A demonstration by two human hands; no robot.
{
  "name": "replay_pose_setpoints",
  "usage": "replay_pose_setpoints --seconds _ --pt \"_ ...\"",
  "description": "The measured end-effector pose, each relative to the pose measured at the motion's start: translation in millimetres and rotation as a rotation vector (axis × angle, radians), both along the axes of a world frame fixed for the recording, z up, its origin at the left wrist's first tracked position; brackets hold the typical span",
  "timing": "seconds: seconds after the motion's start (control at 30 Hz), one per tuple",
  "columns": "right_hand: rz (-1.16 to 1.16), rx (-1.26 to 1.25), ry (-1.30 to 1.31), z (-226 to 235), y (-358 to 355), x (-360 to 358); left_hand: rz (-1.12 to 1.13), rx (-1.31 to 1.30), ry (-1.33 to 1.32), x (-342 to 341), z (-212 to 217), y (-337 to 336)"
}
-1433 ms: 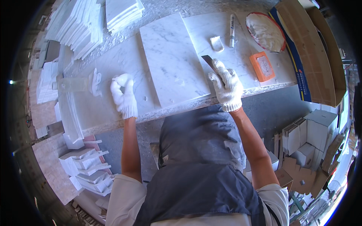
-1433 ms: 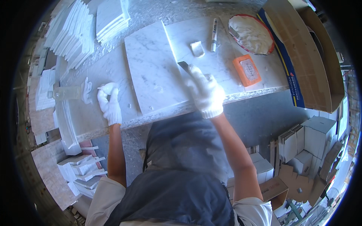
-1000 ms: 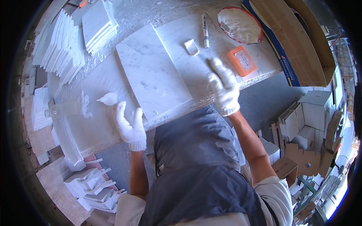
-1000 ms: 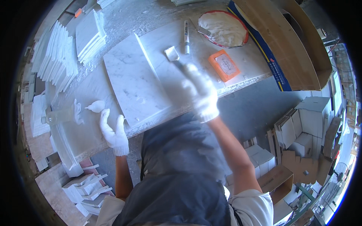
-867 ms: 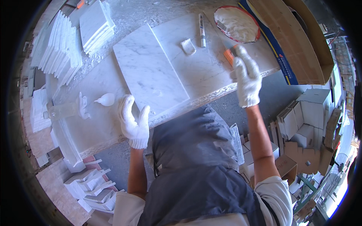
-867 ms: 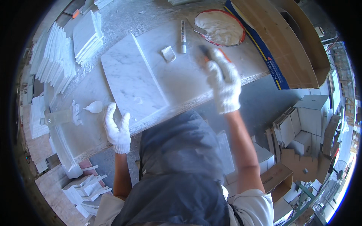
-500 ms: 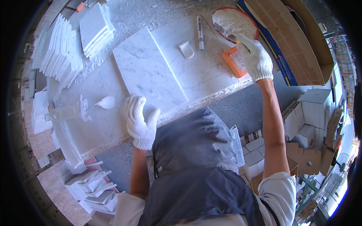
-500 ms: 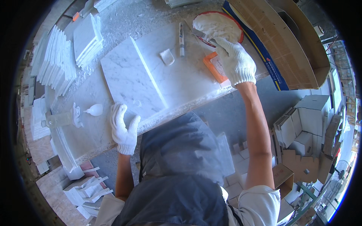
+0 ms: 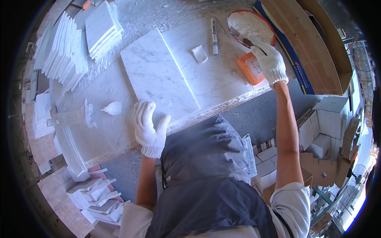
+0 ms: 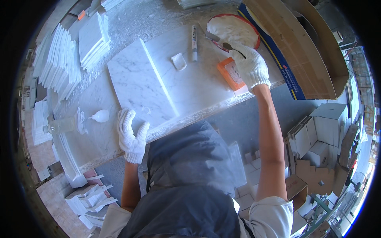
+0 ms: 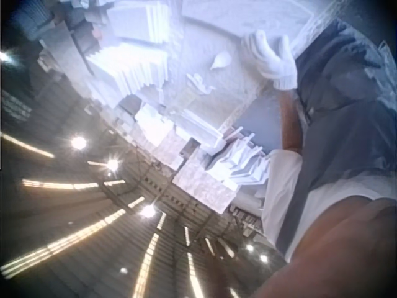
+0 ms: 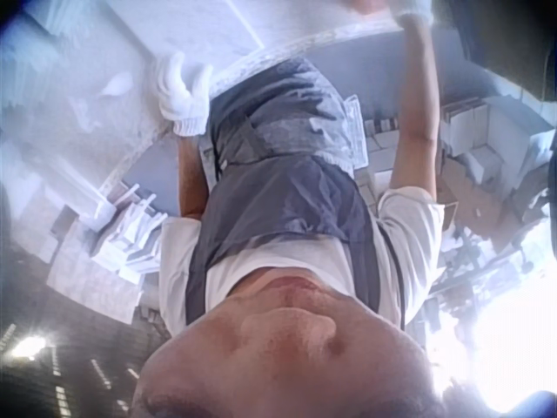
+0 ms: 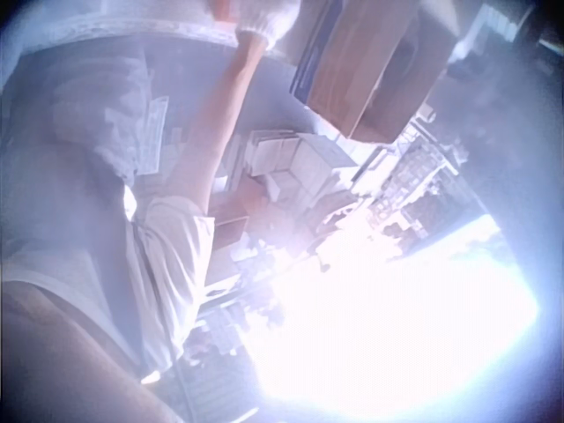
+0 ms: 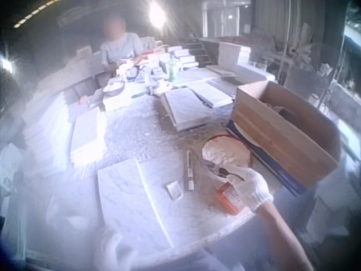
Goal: The person scrapes a white marble tile with a metal scraper, repeatedly removing residue from the surface. The person holds the tile with one hand and uses the scraper with the other, working across the tile face.
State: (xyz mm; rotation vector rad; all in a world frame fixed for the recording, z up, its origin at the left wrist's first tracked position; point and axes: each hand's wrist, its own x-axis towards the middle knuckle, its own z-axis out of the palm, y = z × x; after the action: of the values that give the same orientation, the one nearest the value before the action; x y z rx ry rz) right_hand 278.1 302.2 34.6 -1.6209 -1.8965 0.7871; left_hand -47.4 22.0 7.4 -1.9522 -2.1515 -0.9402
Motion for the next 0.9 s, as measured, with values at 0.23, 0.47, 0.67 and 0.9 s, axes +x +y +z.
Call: replay_pose_setpoints --seconds 0.23,0.47,0.67,0.9 --pt "-0.06 0.063 0.163 6 -14 -6 0.023 -0.004 -0.025 1 -1 1" --pt "0.145 -0.439 0.46 26 -95 -52 0.027 0.058 -0.063 1 -10 8" --pt "0.418 -0.526 0.601 19 -138 -109 0.0 0.089 -0.063 -1 -10 10" --pt "0.59 0.078 -0.022 16 -153 -125 0.02 0.012 0.01 -1 -3 9"
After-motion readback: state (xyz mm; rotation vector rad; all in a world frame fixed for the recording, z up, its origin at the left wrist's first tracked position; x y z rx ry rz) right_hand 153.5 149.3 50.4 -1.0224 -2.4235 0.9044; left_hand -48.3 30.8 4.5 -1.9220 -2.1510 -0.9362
